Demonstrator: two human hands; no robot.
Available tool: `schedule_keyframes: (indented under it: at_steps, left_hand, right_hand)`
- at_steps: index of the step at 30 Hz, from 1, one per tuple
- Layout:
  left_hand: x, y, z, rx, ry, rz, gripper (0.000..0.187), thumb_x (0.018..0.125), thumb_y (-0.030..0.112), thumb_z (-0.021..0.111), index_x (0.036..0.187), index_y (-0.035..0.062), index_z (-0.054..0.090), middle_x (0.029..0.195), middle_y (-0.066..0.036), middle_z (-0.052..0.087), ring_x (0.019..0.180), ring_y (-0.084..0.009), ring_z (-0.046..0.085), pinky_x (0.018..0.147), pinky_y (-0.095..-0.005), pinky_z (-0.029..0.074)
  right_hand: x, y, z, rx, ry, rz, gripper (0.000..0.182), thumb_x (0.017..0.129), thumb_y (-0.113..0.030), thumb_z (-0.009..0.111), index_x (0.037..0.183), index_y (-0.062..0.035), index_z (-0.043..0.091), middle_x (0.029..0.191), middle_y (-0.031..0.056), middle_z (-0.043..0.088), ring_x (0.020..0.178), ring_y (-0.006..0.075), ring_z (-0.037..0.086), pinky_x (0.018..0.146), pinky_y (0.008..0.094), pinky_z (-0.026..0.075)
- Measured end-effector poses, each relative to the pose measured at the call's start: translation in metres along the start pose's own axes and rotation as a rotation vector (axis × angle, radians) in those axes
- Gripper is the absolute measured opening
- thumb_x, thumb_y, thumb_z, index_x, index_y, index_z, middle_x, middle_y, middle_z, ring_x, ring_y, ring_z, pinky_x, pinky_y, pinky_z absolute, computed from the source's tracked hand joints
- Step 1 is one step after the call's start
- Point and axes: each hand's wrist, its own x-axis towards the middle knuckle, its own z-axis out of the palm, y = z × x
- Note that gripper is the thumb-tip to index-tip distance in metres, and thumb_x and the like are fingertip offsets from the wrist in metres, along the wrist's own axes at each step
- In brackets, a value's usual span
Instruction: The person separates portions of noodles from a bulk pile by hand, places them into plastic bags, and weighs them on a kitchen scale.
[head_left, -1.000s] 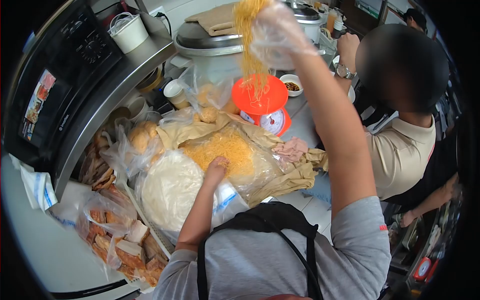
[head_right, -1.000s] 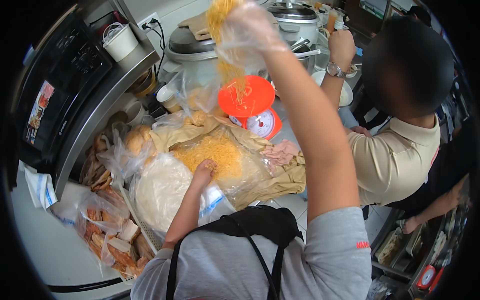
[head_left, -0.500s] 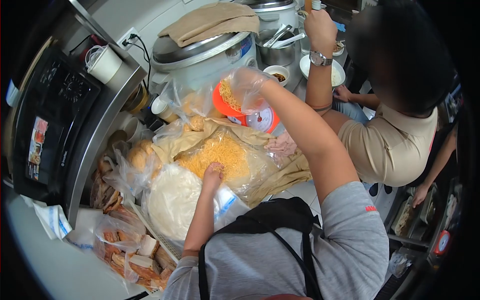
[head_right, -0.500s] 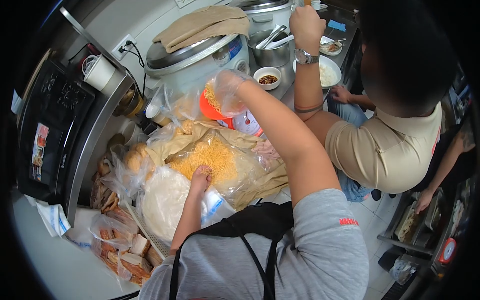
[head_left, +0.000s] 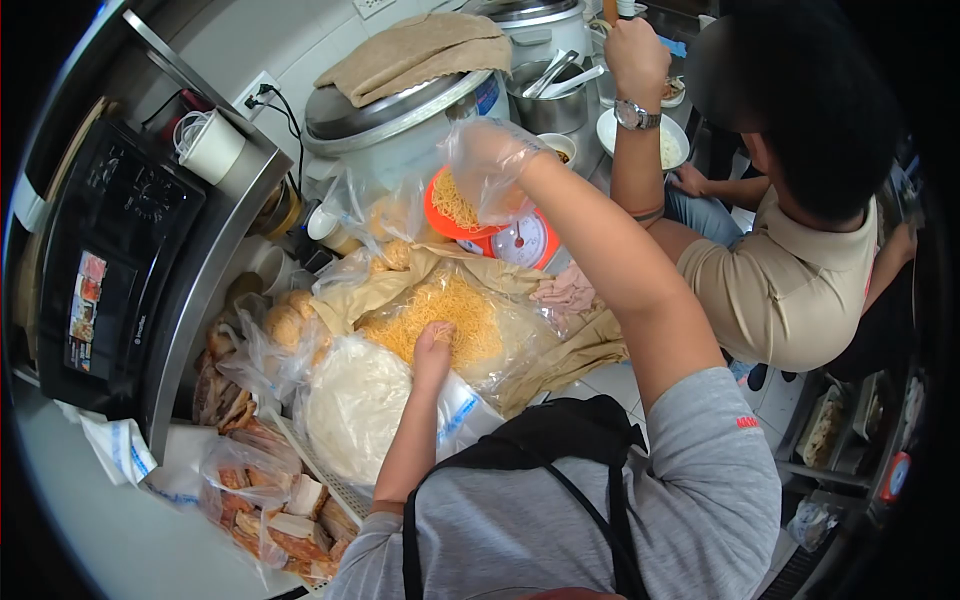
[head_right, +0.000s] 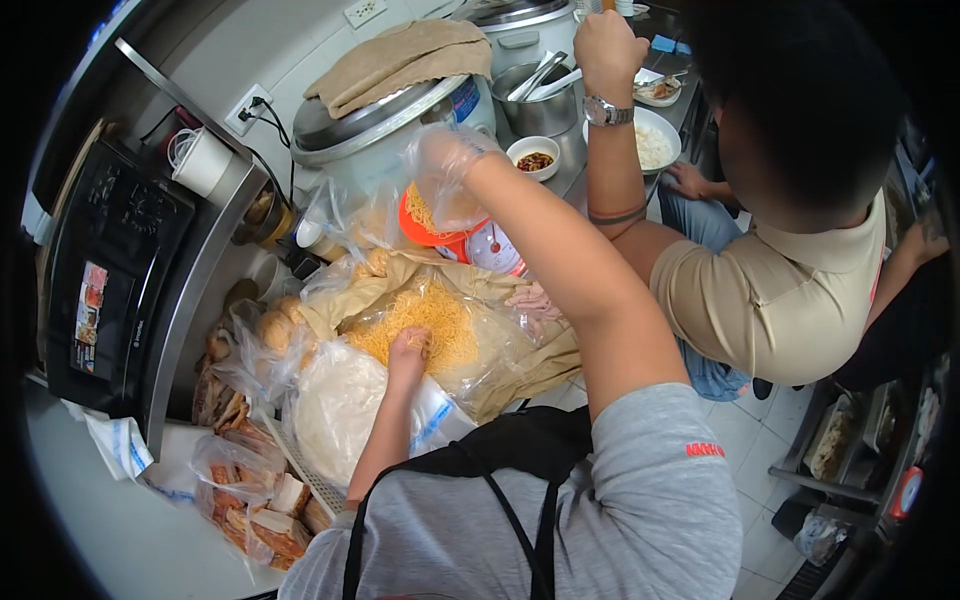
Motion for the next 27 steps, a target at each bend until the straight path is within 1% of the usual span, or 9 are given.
schedule_keyframes:
  at_steps: [3,5,8,11,14,17,20,23,27]
  left_hand:
    - [0.016,0.028,0.026,0.066,-0.008,0.231,0.017,0.083,0.010,0.044,0.092,0.0017,0.055,0.072,-0.004,0.055,0.061,-0.0080,0.049,0.054,-0.0188,0.039]
    - [0.022,0.050,0.050,0.224,0.053,0.465,0.025,0.082,0.010,0.044,0.104,-0.0019,0.051,0.090,-0.010,0.058,0.081,-0.0160,0.054,0.072,-0.0246,0.042]
    - [0.033,0.065,0.076,0.259,0.036,0.440,0.028,0.082,0.009,0.044,0.107,-0.0032,0.048,0.102,-0.014,0.055,0.097,-0.0199,0.050,0.084,-0.0273,0.036]
    - [0.039,0.078,0.090,0.231,-0.009,0.447,0.031,0.080,0.016,0.047,0.108,0.0008,0.049,0.100,-0.019,0.054,0.094,-0.0297,0.052,0.079,-0.0308,0.040]
    - [0.049,0.071,0.098,0.237,-0.104,0.491,0.021,0.083,0.011,0.045,0.099,-0.0017,0.052,0.091,-0.011,0.056,0.084,-0.0183,0.053,0.077,-0.0264,0.040]
    - [0.036,0.080,0.088,0.266,-0.364,0.481,0.018,0.084,0.015,0.045,0.085,-0.0009,0.052,0.077,-0.010,0.053,0.072,-0.0175,0.050,0.069,-0.0273,0.040]
    - [0.013,0.076,0.069,0.281,-0.371,0.420,0.023,0.085,0.019,0.043,0.075,-0.0005,0.049,0.068,-0.009,0.047,0.066,-0.0178,0.046,0.064,-0.0290,0.039]
    - [-0.008,0.046,0.034,0.449,-0.381,0.267,0.022,0.079,0.021,0.044,0.080,0.0007,0.053,0.080,-0.019,0.053,0.078,-0.0328,0.052,0.069,-0.0361,0.041]
    - [-0.039,0.038,-0.004,0.638,-0.260,0.158,0.022,0.077,0.019,0.042,0.082,0.0017,0.054,0.079,-0.020,0.054,0.077,-0.0349,0.052,0.068,-0.0387,0.041]
  right_hand:
    - [-0.004,-0.004,-0.022,-0.110,0.021,-0.061,0.018,0.044,-0.015,0.059,0.060,-0.0047,0.060,0.064,0.0128,0.058,0.060,0.0267,0.057,0.052,0.0339,0.045]
    - [-0.016,-0.019,-0.052,-0.221,-0.021,-0.132,0.017,0.044,-0.015,0.060,0.058,-0.0054,0.061,0.062,0.0117,0.057,0.060,0.0255,0.057,0.051,0.0329,0.044]
    - [-0.039,-0.031,-0.085,-0.372,0.124,-0.245,0.016,0.046,-0.016,0.061,0.057,-0.0054,0.061,0.063,0.0104,0.058,0.059,0.0234,0.056,0.051,0.0318,0.044]
    - [-0.050,-0.030,-0.099,-0.252,0.078,-0.189,0.019,0.054,-0.016,0.059,0.069,-0.0038,0.062,0.063,0.0095,0.057,0.056,0.0199,0.054,0.053,0.0293,0.044]
    - [-0.062,-0.037,-0.105,0.557,0.220,0.286,0.030,0.062,-0.017,0.057,0.089,-0.0031,0.060,0.062,0.0084,0.055,0.055,0.0157,0.052,0.054,0.0265,0.043]
    - [-0.069,-0.041,-0.108,0.538,0.218,0.271,0.027,0.063,-0.018,0.053,0.082,0.0005,0.059,0.073,0.0183,0.058,0.067,0.0280,0.055,0.064,0.0309,0.044]
    - [-0.080,-0.051,-0.120,0.576,0.217,0.237,0.042,0.067,-0.015,0.054,0.109,-0.0097,0.053,0.064,0.0066,0.055,0.056,0.0122,0.050,0.055,0.0251,0.043]
    - [-0.084,-0.053,-0.118,0.828,0.194,0.245,0.034,0.067,-0.017,0.052,0.098,-0.0049,0.056,0.081,0.0171,0.058,0.072,0.0277,0.056,0.067,0.0313,0.044]
    - [-0.075,-0.054,-0.103,0.563,0.171,0.156,0.037,0.069,-0.017,0.053,0.104,-0.0065,0.054,0.085,0.0141,0.059,0.076,0.0235,0.056,0.071,0.0299,0.044]
